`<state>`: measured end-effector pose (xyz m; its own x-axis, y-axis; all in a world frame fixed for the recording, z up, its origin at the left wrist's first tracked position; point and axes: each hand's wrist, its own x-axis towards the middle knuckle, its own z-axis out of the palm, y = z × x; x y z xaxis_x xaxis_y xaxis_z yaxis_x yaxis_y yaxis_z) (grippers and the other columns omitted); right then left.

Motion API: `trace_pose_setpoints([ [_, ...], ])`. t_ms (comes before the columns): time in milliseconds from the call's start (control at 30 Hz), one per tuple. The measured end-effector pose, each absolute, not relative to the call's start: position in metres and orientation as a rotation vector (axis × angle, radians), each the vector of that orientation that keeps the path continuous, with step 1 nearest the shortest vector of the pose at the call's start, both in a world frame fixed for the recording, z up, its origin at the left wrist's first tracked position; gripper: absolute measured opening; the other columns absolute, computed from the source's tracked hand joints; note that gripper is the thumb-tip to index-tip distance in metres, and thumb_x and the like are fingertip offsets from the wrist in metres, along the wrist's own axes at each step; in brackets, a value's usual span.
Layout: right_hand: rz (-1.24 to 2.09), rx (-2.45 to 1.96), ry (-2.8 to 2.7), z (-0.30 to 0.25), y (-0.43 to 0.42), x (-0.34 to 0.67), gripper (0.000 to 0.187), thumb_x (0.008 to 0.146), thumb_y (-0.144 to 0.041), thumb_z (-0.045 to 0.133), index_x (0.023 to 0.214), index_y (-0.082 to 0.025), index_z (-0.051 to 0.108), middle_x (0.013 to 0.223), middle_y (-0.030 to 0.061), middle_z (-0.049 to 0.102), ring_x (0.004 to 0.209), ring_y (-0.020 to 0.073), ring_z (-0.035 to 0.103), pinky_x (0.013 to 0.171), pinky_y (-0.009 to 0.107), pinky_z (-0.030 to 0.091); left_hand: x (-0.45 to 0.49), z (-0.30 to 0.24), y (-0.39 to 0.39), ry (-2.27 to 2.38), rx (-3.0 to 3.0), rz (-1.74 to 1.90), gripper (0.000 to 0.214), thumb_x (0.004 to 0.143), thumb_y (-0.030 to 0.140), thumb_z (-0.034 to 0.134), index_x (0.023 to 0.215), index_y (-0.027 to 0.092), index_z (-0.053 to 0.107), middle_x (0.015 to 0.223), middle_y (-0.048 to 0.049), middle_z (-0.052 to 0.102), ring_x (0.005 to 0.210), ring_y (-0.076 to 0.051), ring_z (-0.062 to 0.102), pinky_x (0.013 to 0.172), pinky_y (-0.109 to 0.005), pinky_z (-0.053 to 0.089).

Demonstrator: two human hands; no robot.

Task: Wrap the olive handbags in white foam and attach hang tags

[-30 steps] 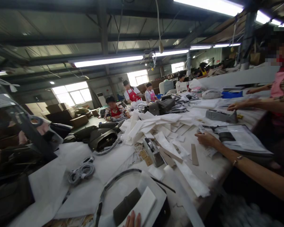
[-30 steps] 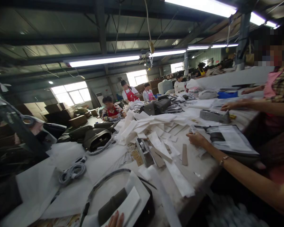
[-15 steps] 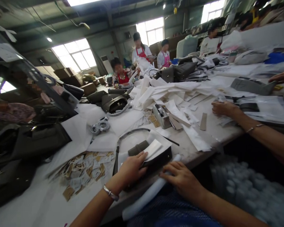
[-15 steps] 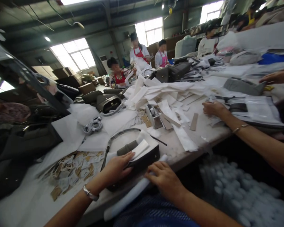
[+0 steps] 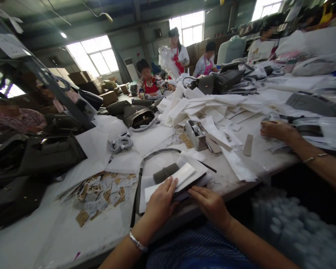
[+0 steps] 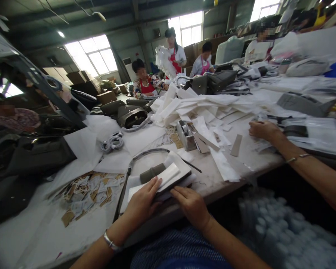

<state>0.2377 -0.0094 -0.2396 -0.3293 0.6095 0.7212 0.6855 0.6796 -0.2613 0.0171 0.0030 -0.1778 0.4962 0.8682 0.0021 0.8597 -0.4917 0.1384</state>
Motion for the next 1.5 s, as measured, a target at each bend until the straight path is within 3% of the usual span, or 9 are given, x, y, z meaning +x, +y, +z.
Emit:
trace_pose_setpoints([
  [100,-0.097,-0.851,-2.117,-0.223,-0.005,0.249,0.036,0.097,-0.005,0.049,0.127,-0.019,0.063,0.117,0.006,0.073,0.106,0.018,0.068,0.097,0.034,0.052,0.021,-0.198,-0.002,1.575,2.753,0.177,0.064,0.087,0.008,0.058,0.148,0.012,0.038,0.152,-0.0187,0.044,0.14,-0.029,0.044,0.113,-0.044,0.042],
  [233,-0.174,-0.816,-2.318,-0.209,0.019,0.257,0.047,0.097,-0.012,0.054,0.144,-0.021,0.05,0.138,0.0076,0.062,0.131,0.0266,0.054,0.115,0.053,0.036,0.024,-0.215,-0.008,1.672,2.855,0.229,0.065,0.087,0.001,0.051,0.149,0.014,0.037,0.152,-0.0195,0.044,0.139,-0.029,0.045,0.11,-0.045,0.045],
  [533,-0.035,-0.826,-2.268,-0.238,0.042,0.257,0.035,0.1,-0.017,0.05,0.133,-0.026,0.06,0.127,0.0034,0.069,0.119,0.0211,0.064,0.114,0.048,0.04,0.059,-0.22,-0.013,1.977,2.724,0.3,0.055,0.088,0.018,0.059,0.142,0.022,0.051,0.151,-0.0155,0.046,0.137,-0.038,0.046,0.107,-0.057,0.043],
  [700,0.085,-0.823,-2.184,-0.233,0.024,0.269,0.042,0.098,-0.012,0.052,0.136,-0.029,0.057,0.129,0.0015,0.068,0.126,0.0211,0.058,0.117,0.049,0.035,0.061,-0.234,-0.014,2.025,2.794,0.407,0.05,0.093,0.014,0.05,0.141,0.023,0.052,0.152,-0.0066,0.047,0.138,-0.034,0.045,0.108,-0.052,0.043],
  [833,0.397,-1.204,-1.662,-0.245,0.004,0.288,0.036,0.096,-0.026,0.056,0.132,-0.031,0.06,0.137,0.0044,0.062,0.13,0.0244,0.055,0.114,0.046,0.042,0.059,-0.234,-0.016,2.028,2.774,0.492,0.052,0.094,0.018,0.052,0.145,0.027,0.048,0.151,-0.004,0.048,0.136,-0.034,0.047,0.108,-0.052,0.044],
  [967,1.029,-1.385,-1.229,-0.258,0.001,0.292,0.065,0.089,-0.048,0.062,0.147,-0.025,0.045,0.145,0.0101,0.054,0.131,0.0288,0.054,0.112,0.047,0.043,0.061,-0.231,-0.016,2.02,2.759,0.518,0.054,0.094,0.018,0.053,0.146,0.029,0.047,0.152,-0.0032,0.047,0.136,-0.035,0.047,0.108,-0.053,0.044],
  [1067,1.242,-1.327,-1.206,-0.246,0.012,0.287,0.076,0.078,-0.05,0.074,0.145,-0.024,0.049,0.144,0.0087,0.056,0.137,0.0299,0.047,0.117,0.048,0.034,0.061,-0.233,-0.016,2.012,2.78,0.562,0.053,0.094,0.019,0.054,0.146,0.028,0.047,0.151,-0.0044,0.048,0.136,-0.035,0.047,0.107,-0.052,0.045],
  [1300,1.751,-1.067,-1.037,-0.199,0.016,0.272,0.051,0.076,-0.044,0.078,0.117,-0.015,0.068,0.11,0.0093,0.074,0.112,0.0315,0.065,0.106,0.047,0.044,0.036,-0.236,-0.026,1.958,2.885,0.736,0.059,0.095,0.011,0.045,0.152,0.027,0.037,0.153,-0.0035,0.045,0.139,-0.029,0.044,0.109,-0.047,0.044],
  [1500,1.801,-0.856,-0.661,-0.198,0.007,0.231,0.042,0.074,-0.039,0.083,0.109,-0.022,0.066,0.108,0.0044,0.072,0.102,0.0244,0.068,0.095,0.041,0.053,0.023,-0.237,-0.032,2.074,2.762,0.851,0.069,0.095,0.012,0.046,0.157,0.029,0.021,0.154,-0.0054,0.044,0.143,-0.029,0.038,0.112,-0.048,0.04],
])
